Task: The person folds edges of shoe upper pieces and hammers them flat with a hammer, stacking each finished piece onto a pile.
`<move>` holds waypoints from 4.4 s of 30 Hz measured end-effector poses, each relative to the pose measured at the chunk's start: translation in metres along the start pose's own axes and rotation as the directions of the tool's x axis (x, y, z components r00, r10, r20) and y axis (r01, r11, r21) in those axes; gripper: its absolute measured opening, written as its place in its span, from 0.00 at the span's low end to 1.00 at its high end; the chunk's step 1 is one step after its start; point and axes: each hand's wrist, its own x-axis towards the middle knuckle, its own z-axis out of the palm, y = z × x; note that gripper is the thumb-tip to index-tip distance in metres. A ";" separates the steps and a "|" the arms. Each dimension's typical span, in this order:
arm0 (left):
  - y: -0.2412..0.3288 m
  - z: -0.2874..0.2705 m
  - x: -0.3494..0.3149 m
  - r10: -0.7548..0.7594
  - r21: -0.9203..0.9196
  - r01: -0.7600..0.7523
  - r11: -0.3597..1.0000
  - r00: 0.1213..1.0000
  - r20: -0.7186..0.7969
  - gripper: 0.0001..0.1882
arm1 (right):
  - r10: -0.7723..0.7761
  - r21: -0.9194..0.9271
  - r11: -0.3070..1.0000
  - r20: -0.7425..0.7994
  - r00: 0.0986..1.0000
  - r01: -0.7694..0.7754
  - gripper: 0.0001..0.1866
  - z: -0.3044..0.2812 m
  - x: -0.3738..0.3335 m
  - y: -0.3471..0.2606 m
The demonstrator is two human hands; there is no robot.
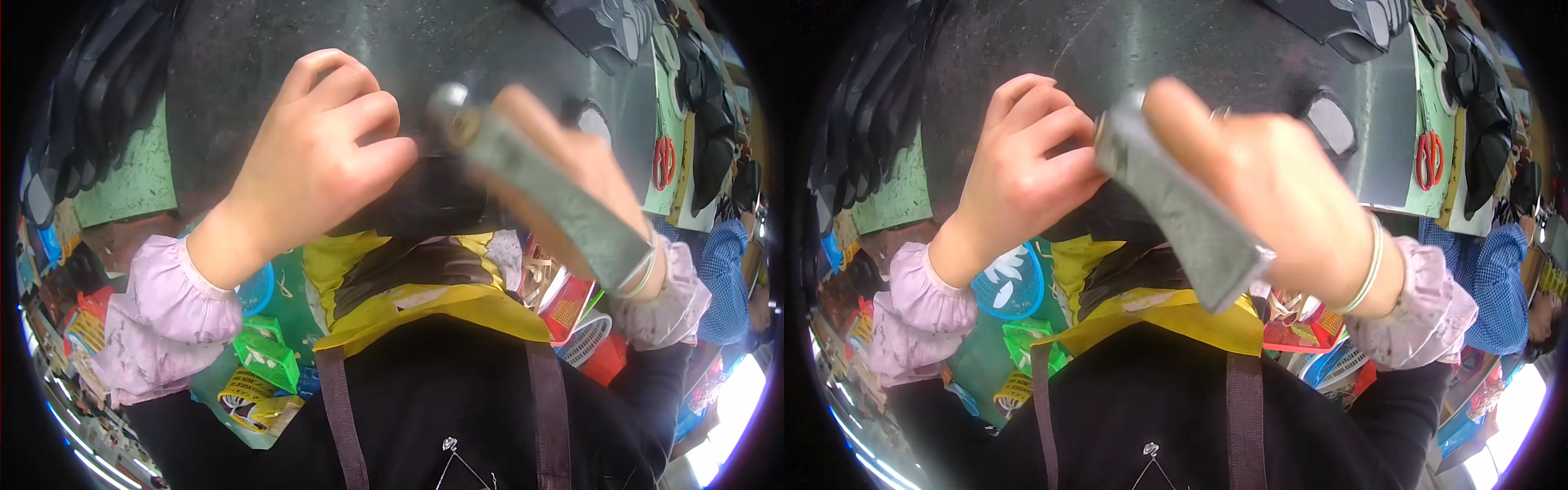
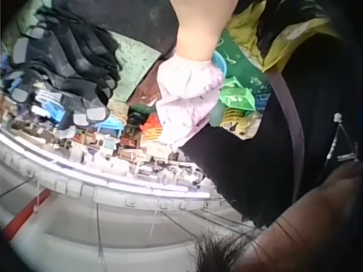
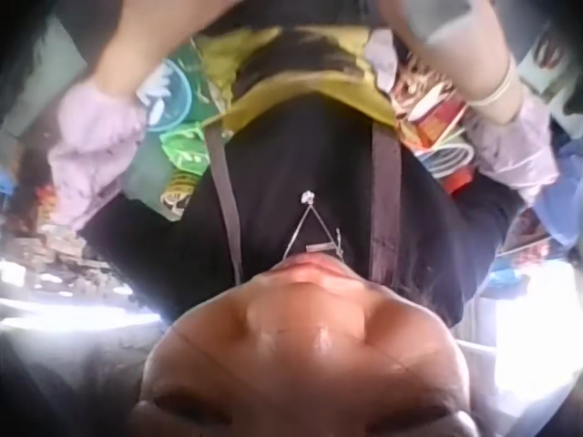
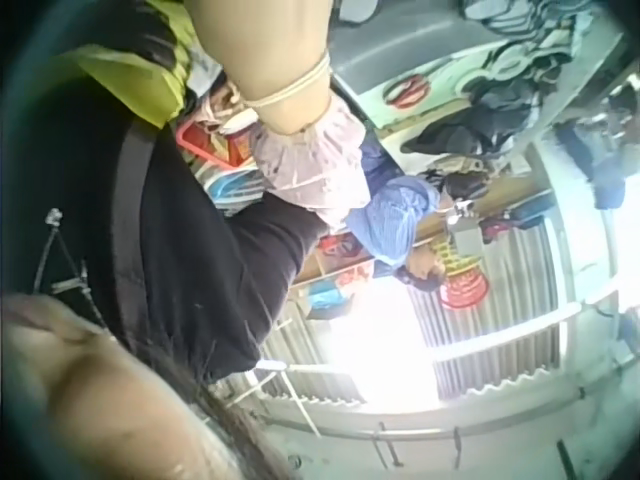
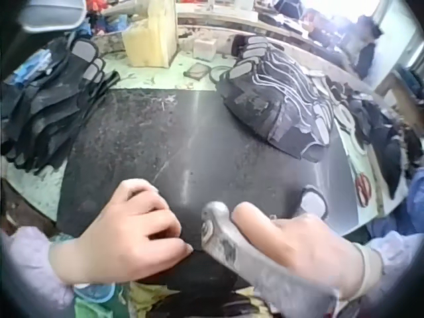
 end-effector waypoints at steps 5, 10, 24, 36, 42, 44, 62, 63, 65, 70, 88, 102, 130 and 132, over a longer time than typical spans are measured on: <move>-0.012 -0.013 -0.009 -0.021 -0.094 0.027 0.995 0.998 0.063 0.10 | 0.013 0.008 1.000 0.058 0.998 -0.014 0.15 -0.002 0.011 -0.005; -0.007 -0.015 -0.008 0.077 0.016 -0.078 0.997 0.995 0.066 0.10 | -0.004 0.051 0.999 0.142 0.990 -0.003 0.10 0.018 0.006 -0.009; 0.009 0.025 0.053 -0.063 -0.269 0.088 0.959 0.993 0.100 0.08 | 0.359 0.093 0.930 -0.004 0.933 -0.357 0.16 -0.025 -0.065 0.015; -0.005 0.018 0.045 0.119 -0.172 -0.103 0.980 0.989 0.083 0.12 | 0.073 0.014 0.997 -0.095 0.993 -0.072 0.16 -0.014 -0.040 0.026; -0.016 0.005 0.044 0.059 -0.235 -0.025 0.972 0.989 0.137 0.14 | 0.106 0.023 0.994 -0.092 0.990 -0.104 0.17 -0.012 -0.030 0.016; -0.020 0.008 0.040 0.114 -0.193 -0.094 0.977 0.988 0.099 0.14 | 0.074 -0.008 0.997 -0.106 0.992 -0.076 0.20 -0.010 -0.030 0.014; -0.010 0.007 0.021 0.103 0.058 -0.098 0.994 0.991 -0.091 0.13 | 0.220 0.000 0.975 -0.031 0.975 -0.220 0.18 -0.001 -0.012 -0.004; -0.010 0.008 0.021 0.104 0.058 -0.099 0.993 0.990 -0.094 0.13 | 0.158 -0.114 0.981 0.006 0.987 -0.156 0.18 -0.003 -0.011 -0.002; -0.010 0.010 0.020 0.109 0.068 -0.104 0.992 0.991 -0.077 0.13 | 0.102 -0.216 0.972 0.043 0.994 -0.090 0.18 -0.006 -0.009 0.003; -0.008 0.011 0.016 0.136 0.045 -0.133 0.990 0.986 -0.094 0.12 | 0.026 -0.210 0.978 0.041 0.999 -0.017 0.15 0.003 -0.005 -0.002; 0.087 0.070 0.058 0.042 -0.124 -0.053 0.991 0.995 -0.089 0.32 | 0.097 0.284 0.959 -0.284 0.954 -0.013 0.13 -0.032 -0.037 -0.004; -0.055 -0.176 0.010 0.074 0.348 0.271 0.897 0.686 -0.724 0.20 | 0.380 0.681 0.720 -0.227 0.897 -0.133 0.17 -0.039 -0.068 0.034; 0.026 0.146 0.273 -0.157 0.734 0.090 0.674 0.987 0.023 0.25 | 0.341 0.281 0.936 -0.582 0.739 -0.211 0.20 -0.121 -0.042 0.307; 0.025 0.149 0.291 -0.172 0.679 0.111 0.726 0.985 0.024 0.24 | 0.402 0.401 0.898 -0.582 0.707 -0.181 0.24 -0.123 -0.056 0.331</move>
